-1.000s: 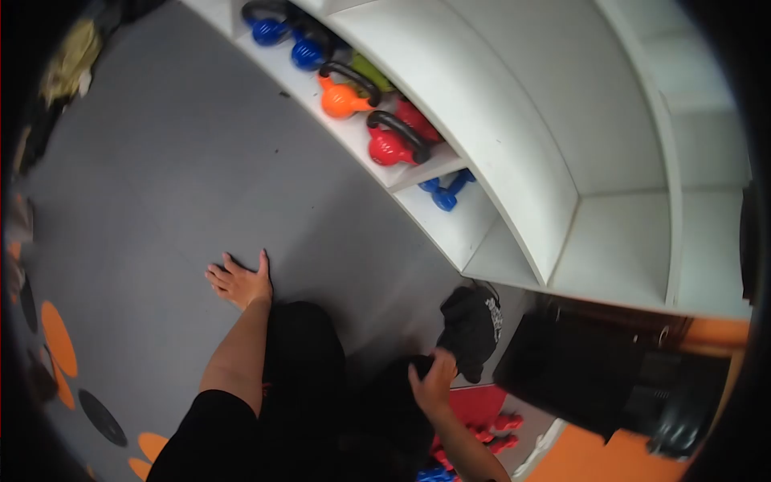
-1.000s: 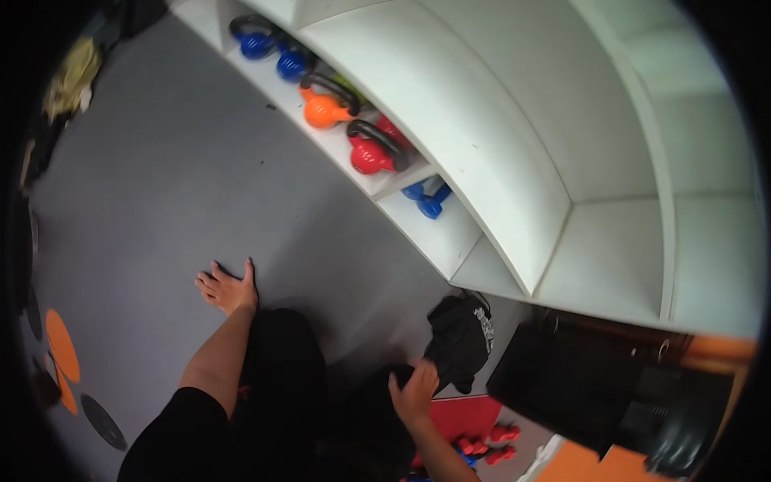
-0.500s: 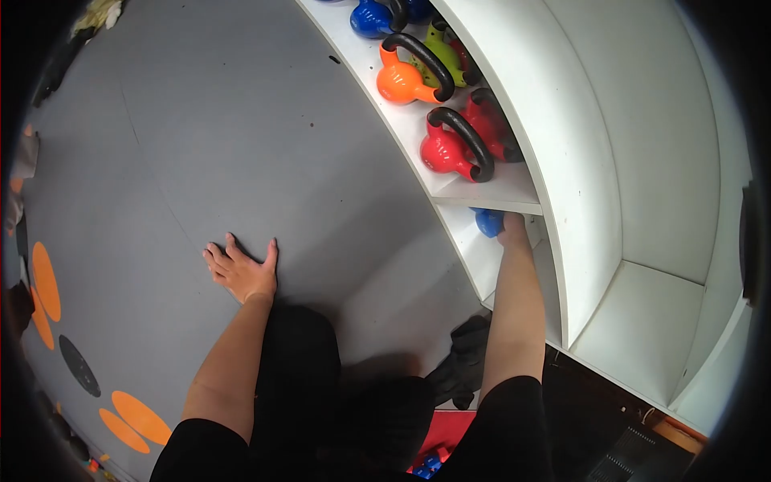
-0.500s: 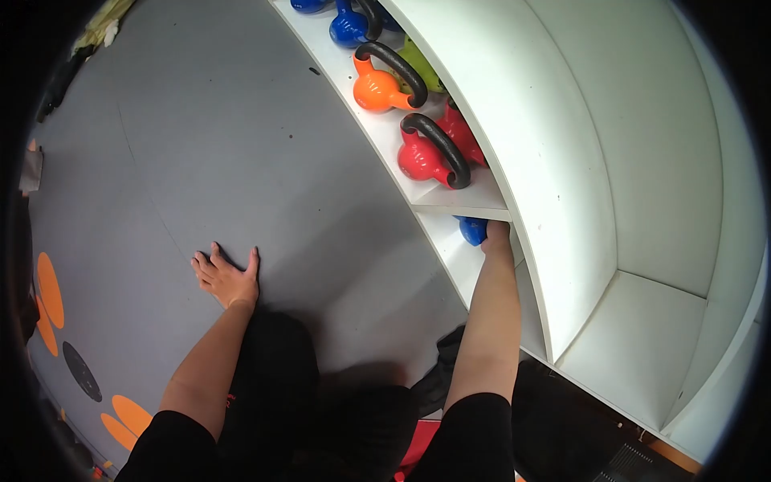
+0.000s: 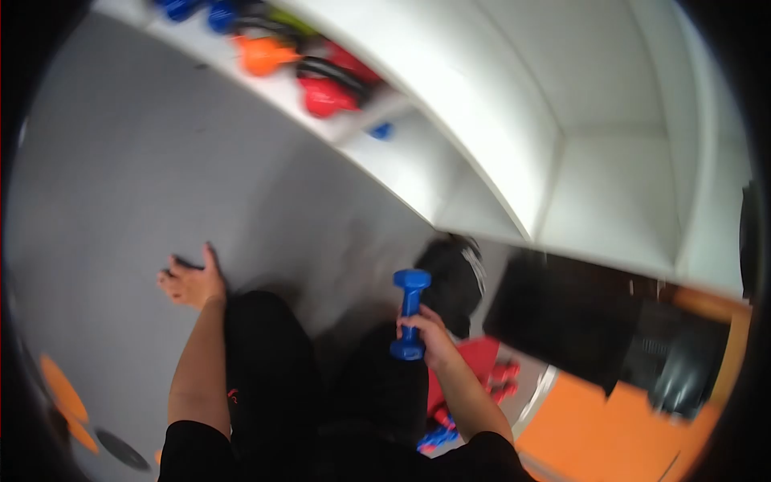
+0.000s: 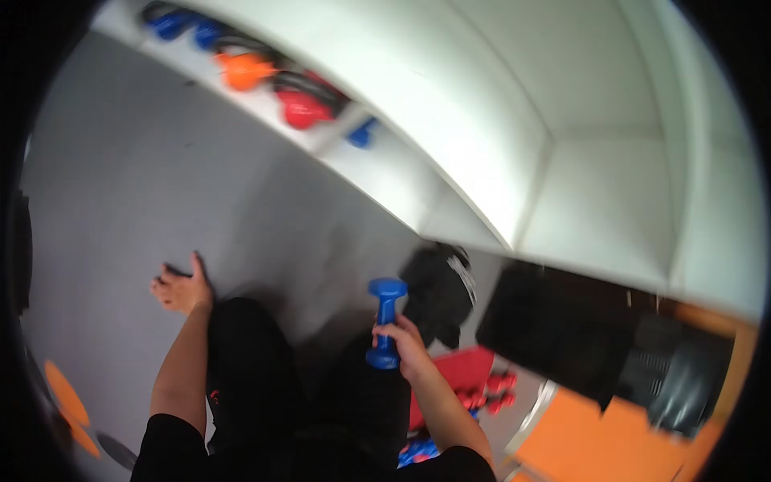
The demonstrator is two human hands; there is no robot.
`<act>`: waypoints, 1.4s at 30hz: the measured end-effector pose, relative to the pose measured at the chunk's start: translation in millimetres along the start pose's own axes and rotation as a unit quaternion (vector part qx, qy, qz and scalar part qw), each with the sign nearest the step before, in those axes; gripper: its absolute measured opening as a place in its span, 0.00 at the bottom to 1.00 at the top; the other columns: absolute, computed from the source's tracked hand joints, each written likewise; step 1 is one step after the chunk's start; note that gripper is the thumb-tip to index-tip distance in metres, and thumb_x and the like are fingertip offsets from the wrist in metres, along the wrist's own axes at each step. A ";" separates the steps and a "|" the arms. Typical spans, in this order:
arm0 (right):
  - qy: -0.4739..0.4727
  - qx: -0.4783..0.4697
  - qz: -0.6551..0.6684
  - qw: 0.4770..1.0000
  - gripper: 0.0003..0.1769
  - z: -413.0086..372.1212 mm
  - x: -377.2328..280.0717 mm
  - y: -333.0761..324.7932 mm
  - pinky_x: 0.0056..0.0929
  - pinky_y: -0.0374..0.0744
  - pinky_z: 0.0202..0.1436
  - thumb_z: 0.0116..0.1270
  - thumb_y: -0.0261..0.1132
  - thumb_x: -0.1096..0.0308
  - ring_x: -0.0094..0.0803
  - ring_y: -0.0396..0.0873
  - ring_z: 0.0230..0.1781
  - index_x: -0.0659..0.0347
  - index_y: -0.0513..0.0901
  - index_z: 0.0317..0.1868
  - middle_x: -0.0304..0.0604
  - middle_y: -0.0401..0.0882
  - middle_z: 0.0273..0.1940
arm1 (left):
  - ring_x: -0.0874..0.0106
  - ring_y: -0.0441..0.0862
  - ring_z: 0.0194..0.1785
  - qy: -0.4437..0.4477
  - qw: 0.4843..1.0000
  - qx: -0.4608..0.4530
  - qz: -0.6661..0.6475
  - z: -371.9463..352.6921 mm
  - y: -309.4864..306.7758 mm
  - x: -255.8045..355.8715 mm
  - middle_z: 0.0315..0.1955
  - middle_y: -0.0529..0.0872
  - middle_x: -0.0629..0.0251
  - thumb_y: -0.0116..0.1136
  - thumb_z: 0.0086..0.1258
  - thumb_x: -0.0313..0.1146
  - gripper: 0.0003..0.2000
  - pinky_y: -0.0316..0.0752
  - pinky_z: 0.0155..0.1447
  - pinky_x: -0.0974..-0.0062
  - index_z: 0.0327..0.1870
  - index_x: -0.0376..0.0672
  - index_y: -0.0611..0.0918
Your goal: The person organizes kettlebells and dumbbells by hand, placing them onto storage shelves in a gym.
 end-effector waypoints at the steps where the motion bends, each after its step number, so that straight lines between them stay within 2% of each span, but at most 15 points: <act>1: -0.014 0.034 0.036 0.999 0.19 -32.0 13.4 -17.4 0.31 0.80 0.46 0.63 0.68 0.69 0.30 0.82 0.35 0.61 0.78 0.55 0.41 0.82 0.37 | 0.48 0.48 0.82 0.007 1.000 -0.001 0.010 0.5 0.4 0.1 0.77 0.58 0.44 0.55 0.62 0.77 0.49 0.48 0.78 0.44 0.76 0.47 0.67; 7: 0.007 0.214 0.210 0.954 0.16 -216.8 168.1 -131.7 0.32 0.82 0.44 0.69 0.68 0.66 0.29 0.82 0.39 0.58 0.77 0.54 0.38 0.81 0.40 | 0.47 0.60 0.75 0.040 0.998 -0.009 0.040 15.1 20.4 -10.9 0.71 0.67 0.42 0.43 0.52 0.89 0.59 0.60 0.71 0.42 0.76 0.48 0.67; 11: 0.026 0.355 0.362 0.862 0.08 -287.2 297.3 -221.1 0.35 0.85 0.43 0.69 0.68 0.67 0.32 0.83 0.38 0.58 0.81 0.45 0.42 0.83 0.39 | 0.43 0.60 0.77 0.137 0.981 -0.107 0.087 44.5 28.0 -27.9 0.72 0.65 0.36 0.49 0.51 0.88 0.62 0.59 0.75 0.42 0.79 0.46 0.62; 15: 0.062 0.389 0.505 0.768 0.10 -324.2 412.0 -304.8 0.45 0.86 0.47 0.72 0.66 0.64 0.40 0.85 0.39 0.59 0.80 0.47 0.45 0.84 0.39 | 0.44 0.65 0.74 0.331 0.925 -0.184 -0.017 85.3 30.9 -70.5 0.73 0.65 0.40 0.67 0.59 0.71 0.53 0.64 0.76 0.49 0.79 0.44 0.63; 17: 0.030 0.388 0.545 0.743 0.11 -329.7 473.7 -348.6 0.47 0.86 0.47 0.72 0.67 0.63 0.41 0.85 0.40 0.59 0.79 0.48 0.46 0.84 0.40 | 0.48 0.66 0.74 0.322 0.920 -0.222 -0.008 83.2 1.2 -87.2 0.73 0.66 0.44 0.69 0.62 0.64 0.47 0.64 0.77 0.52 0.75 0.41 0.69; 21: 0.045 0.444 0.590 0.672 0.19 -330.2 556.4 -393.7 0.50 0.87 0.55 0.74 0.64 0.62 0.45 0.87 0.44 0.64 0.75 0.58 0.50 0.85 0.43 | 0.53 0.70 0.73 0.339 0.892 -0.288 0.081 60.8 -70.0 -122.3 0.68 0.73 0.44 0.60 0.71 0.61 0.37 0.64 0.76 0.53 0.66 0.34 0.78; 22: 0.048 0.438 0.599 0.668 0.19 -326.6 575.1 -399.1 0.50 0.87 0.55 0.74 0.64 0.62 0.45 0.87 0.44 0.64 0.75 0.58 0.50 0.85 0.43 | 0.56 0.74 0.65 0.386 0.855 -0.325 0.121 86.5 -64.0 -120.3 0.62 0.77 0.47 0.58 0.72 0.61 0.34 0.69 0.66 0.55 0.64 0.36 0.79; 24: 0.015 0.550 0.474 0.688 0.22 -325.0 605.8 -414.7 0.43 0.88 0.47 0.70 0.68 0.66 0.42 0.87 0.39 0.65 0.75 0.60 0.49 0.84 0.41 | 0.61 0.83 0.50 0.478 0.764 -0.393 0.180 83.5 -85.4 -112.1 0.50 0.85 0.55 0.54 0.74 0.62 0.31 0.78 0.47 0.58 0.59 0.40 0.82; 28: 0.018 0.637 0.210 0.741 0.25 -328.6 595.0 -412.4 0.36 0.83 0.37 0.64 0.75 0.67 0.35 0.85 0.35 0.61 0.77 0.60 0.46 0.84 0.39 | 0.68 0.81 0.38 0.372 0.808 -0.436 0.136 102.3 -119.9 -92.7 0.38 0.87 0.62 0.50 0.76 0.61 0.28 0.73 0.36 0.64 0.50 0.41 0.84; 29: 0.020 0.635 0.216 0.741 0.25 -324.6 599.8 -413.3 0.36 0.83 0.37 0.64 0.75 0.67 0.35 0.85 0.35 0.61 0.77 0.60 0.46 0.84 0.39 | 0.69 0.81 0.39 0.401 0.801 -0.426 0.123 102.0 -122.2 -77.4 0.38 0.87 0.63 0.51 0.77 0.60 0.27 0.74 0.37 0.66 0.48 0.41 0.84; 31: -0.012 0.626 0.073 0.776 0.29 -324.5 567.6 -412.8 0.40 0.83 0.54 0.61 0.78 0.63 0.43 0.86 0.50 0.58 0.78 0.60 0.52 0.87 0.50 | 0.71 0.82 0.40 0.431 0.795 -0.413 0.108 97.6 -127.9 -58.5 0.39 0.87 0.64 0.51 0.78 0.59 0.26 0.74 0.39 0.67 0.46 0.41 0.84; 35: 0.001 0.580 -0.006 0.815 0.31 -304.1 525.3 -418.9 0.42 0.82 0.58 0.59 0.79 0.62 0.47 0.86 0.54 0.57 0.79 0.62 0.53 0.86 0.54 | 0.68 0.83 0.44 0.606 0.711 -0.341 0.105 33.6 -148.0 -8.5 0.40 0.87 0.61 0.55 0.80 0.47 0.19 0.77 0.51 0.68 0.47 0.35 0.82; 39: 0.012 0.585 -0.036 0.810 0.30 -299.5 484.0 -417.1 0.48 0.77 0.63 0.58 0.79 0.60 0.48 0.82 0.60 0.51 0.81 0.62 0.48 0.85 0.57 | 0.62 0.81 0.55 0.652 0.688 -0.317 0.021 -54.8 -174.8 3.8 0.53 0.83 0.55 0.58 0.79 0.44 0.19 0.76 0.61 0.64 0.54 0.34 0.80; 41: 0.131 0.582 -0.249 0.763 0.31 -305.0 466.7 -416.4 0.55 0.72 0.68 0.59 0.78 0.57 0.44 0.78 0.66 0.48 0.81 0.63 0.44 0.83 0.62 | 0.59 0.79 0.60 0.659 0.677 -0.326 0.014 -85.2 -179.8 -5.0 0.59 0.80 0.52 0.59 0.79 0.45 0.20 0.74 0.66 0.62 0.58 0.34 0.79; 42: 0.098 0.593 -0.214 0.770 0.32 -297.3 482.3 -423.0 0.60 0.67 0.72 0.62 0.75 0.53 0.42 0.73 0.71 0.44 0.80 0.67 0.42 0.80 0.66 | 0.56 0.75 0.65 0.659 0.682 -0.316 0.017 -99.0 -175.1 -11.6 0.64 0.75 0.49 0.58 0.79 0.46 0.23 0.71 0.69 0.60 0.62 0.34 0.76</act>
Point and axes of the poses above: each hand's wrist, its own z-axis towards the middle knuckle, its own y-axis out of the palm, x = y × z, the point moved 4 cm from there along z, towards the middle knuckle
